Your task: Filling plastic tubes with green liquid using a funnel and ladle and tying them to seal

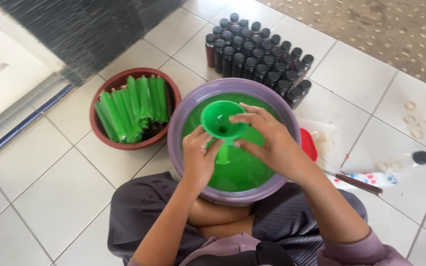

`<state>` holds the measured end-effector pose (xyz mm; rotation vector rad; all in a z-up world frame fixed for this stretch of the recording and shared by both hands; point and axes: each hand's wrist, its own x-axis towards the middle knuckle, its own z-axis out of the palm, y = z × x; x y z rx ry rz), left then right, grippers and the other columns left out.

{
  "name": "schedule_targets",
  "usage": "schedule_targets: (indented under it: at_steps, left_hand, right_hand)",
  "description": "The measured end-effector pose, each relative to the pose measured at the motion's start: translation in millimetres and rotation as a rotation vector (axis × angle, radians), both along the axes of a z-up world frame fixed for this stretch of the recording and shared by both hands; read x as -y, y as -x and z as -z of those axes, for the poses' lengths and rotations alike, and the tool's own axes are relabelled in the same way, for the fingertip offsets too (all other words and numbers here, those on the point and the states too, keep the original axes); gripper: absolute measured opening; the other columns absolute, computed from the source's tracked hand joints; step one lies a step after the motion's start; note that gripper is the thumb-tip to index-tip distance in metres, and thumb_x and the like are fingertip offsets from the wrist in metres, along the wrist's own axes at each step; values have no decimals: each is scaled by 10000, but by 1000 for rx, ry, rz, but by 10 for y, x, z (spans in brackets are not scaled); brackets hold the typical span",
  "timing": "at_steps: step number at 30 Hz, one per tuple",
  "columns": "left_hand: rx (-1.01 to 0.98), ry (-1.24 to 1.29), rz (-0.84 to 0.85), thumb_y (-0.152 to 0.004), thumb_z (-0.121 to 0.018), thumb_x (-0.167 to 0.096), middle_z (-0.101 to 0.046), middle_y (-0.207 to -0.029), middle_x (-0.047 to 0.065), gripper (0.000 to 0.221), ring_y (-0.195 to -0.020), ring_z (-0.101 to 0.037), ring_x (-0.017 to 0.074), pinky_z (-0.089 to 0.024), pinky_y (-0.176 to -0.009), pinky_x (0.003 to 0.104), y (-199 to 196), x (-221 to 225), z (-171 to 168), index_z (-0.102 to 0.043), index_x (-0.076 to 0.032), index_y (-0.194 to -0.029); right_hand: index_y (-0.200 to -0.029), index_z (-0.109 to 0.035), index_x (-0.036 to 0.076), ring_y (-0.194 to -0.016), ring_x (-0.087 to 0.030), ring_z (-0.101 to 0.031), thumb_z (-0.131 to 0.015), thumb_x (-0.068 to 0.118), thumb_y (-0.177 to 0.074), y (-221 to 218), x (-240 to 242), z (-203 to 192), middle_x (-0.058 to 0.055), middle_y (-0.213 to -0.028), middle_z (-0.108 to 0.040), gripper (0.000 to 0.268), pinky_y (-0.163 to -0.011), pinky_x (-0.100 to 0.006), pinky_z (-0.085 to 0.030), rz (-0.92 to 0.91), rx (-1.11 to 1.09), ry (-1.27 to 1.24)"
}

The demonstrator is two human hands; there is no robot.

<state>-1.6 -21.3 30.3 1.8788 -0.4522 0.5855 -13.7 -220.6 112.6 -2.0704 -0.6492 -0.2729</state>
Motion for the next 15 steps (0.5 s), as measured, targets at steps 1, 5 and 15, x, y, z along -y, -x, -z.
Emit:
schedule_targets:
  at_steps: [1, 5, 15]
  left_hand:
    - [7, 3, 15, -877, -751, -40, -702, -872, 95, 134, -852, -716, 370, -533, -756, 465, -8, 29, -36, -780, -106, -990]
    - [-17, -25, -15, -913, -744, -89, -699, -834, 35, 74, -803, -722, 285, -534, -735, 406, -56, 12, -5, -779, -144, -947]
    - [-15, -186, -197, -895, -790, -124, -697, -859, 80, 26, -798, -688, 316, -512, -757, 418, -107, 86, -35, -795, -129, -870]
  right_hand:
    - [-1155, -710, 121, -1189, -417, -668, -821, 142, -853, -94, -32, 52, -200, -1228, -647, 322, -990, -522, -525, 18, 36, 65]
    - [-1064, -711, 144, -1159, -371, -680, -830, 176, -866, -200, -45, 13, -147, -1199, -661, 233, -983, -479, -523, 60, 56, 51]
    - [-1062, -735, 69, -1030, -385, -713, -844, 171, -927, -241, 1265, 778, -171, -1089, -659, 200, -885, -474, -570, 669, 5, 38]
